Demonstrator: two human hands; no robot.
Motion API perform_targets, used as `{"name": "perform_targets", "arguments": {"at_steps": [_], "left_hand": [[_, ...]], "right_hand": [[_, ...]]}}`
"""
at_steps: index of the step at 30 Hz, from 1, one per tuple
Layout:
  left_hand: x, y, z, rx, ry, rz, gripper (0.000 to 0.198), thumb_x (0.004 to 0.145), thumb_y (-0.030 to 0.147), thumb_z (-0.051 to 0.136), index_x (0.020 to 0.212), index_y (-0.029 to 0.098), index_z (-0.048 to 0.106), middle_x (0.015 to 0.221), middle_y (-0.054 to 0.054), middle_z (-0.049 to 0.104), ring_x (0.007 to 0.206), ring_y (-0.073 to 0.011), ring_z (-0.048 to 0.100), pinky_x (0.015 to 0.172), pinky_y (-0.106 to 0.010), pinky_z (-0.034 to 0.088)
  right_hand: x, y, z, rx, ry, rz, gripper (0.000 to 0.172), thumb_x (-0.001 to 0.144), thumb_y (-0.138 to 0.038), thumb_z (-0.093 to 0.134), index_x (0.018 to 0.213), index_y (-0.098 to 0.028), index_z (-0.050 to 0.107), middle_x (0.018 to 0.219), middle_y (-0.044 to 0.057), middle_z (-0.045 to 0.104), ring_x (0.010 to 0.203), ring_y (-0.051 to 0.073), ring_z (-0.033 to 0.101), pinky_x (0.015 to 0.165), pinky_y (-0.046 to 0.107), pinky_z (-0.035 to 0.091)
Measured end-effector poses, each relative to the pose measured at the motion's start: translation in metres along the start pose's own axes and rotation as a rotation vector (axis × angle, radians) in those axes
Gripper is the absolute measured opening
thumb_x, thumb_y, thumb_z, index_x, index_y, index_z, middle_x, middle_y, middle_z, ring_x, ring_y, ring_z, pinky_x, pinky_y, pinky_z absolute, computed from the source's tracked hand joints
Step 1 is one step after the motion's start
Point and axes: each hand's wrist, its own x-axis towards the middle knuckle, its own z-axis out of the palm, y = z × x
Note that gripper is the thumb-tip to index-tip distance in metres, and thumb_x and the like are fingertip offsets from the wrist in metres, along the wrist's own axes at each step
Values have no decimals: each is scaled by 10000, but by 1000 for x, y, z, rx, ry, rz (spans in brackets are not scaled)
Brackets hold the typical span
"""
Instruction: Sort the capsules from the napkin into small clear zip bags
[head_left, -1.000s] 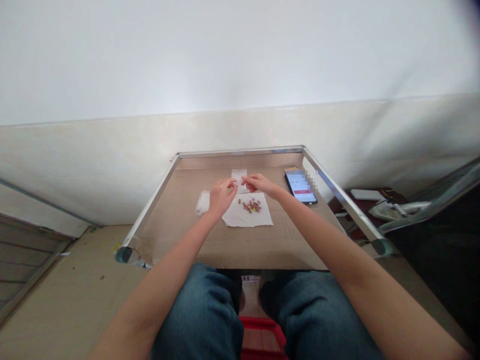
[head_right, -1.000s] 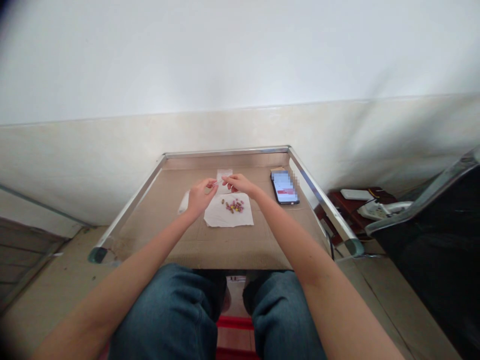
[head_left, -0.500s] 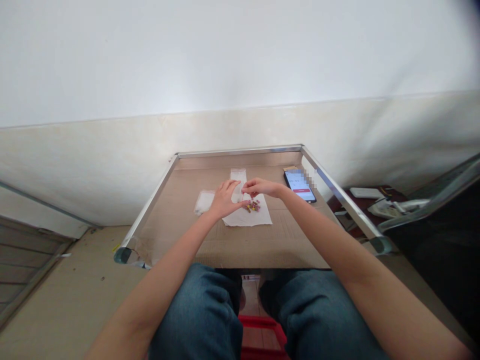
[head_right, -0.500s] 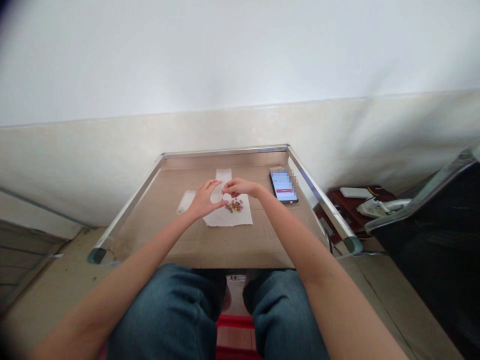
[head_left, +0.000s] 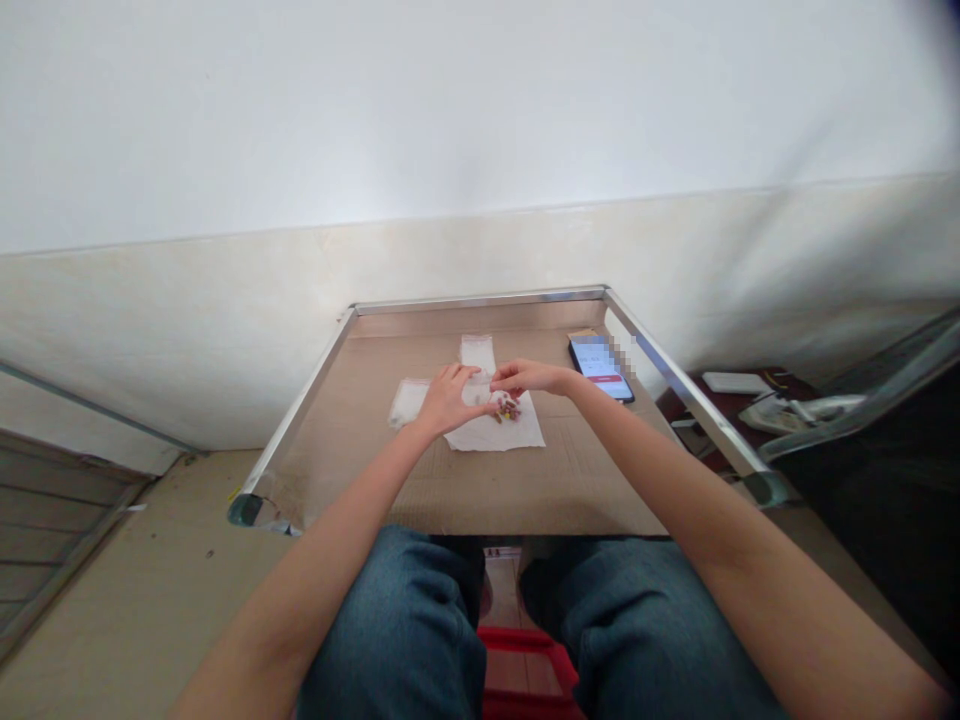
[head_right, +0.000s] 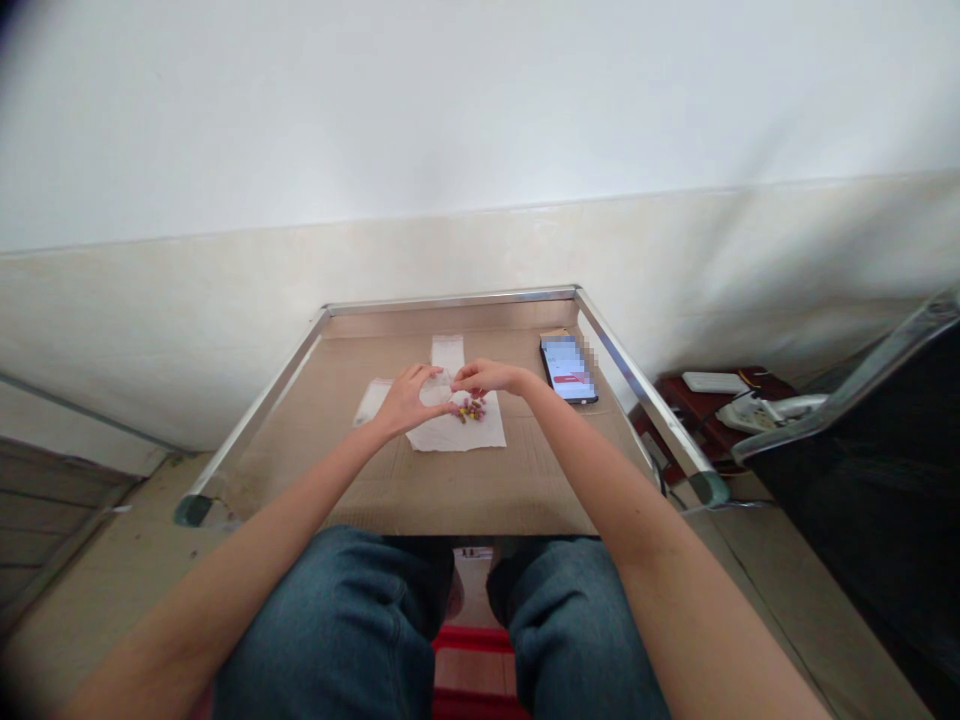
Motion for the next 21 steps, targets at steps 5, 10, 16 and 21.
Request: {"name": "perform_targets", "arguments": {"at_steps": [5,10,16,21], "left_hand": [[0,-1,-3,42,20,11,566,627,623,562,999,198,525,962,-64,532,949,-230,481,838,-372,379],[-1,-1,-3,63,27,-9,554,631,629,552,976,196,526,950,-63,527,934,-226,479,832,-369,373],[-1,-2,-1,53,5,-20,545,636,619,555,987,203,530,952,-59,527,929,-222,478,827,-371,372],[-2,-3,0,64,-5,0,532,654,614,542,988,200,534,966,-60,536,948,-224,473,823,-368,377]], "right_hand": [[-1,2,3,-159,-127,95,269,592,-306,668,771,-116,608,621,15,609,552,108,550,556,234,397],[-1,4,5,-523,-19,103,216,564,-216,679,760,-133,641,582,-7,581,540,102,510,508,212,337],[0,6,9,-683,-26,107,180,592,-247,654,743,-149,654,639,7,607,573,106,500,506,210,316],[0,1,14,-860,-13,156,220,588,-325,644,747,-175,664,680,24,632,607,133,531,509,223,310]]}}
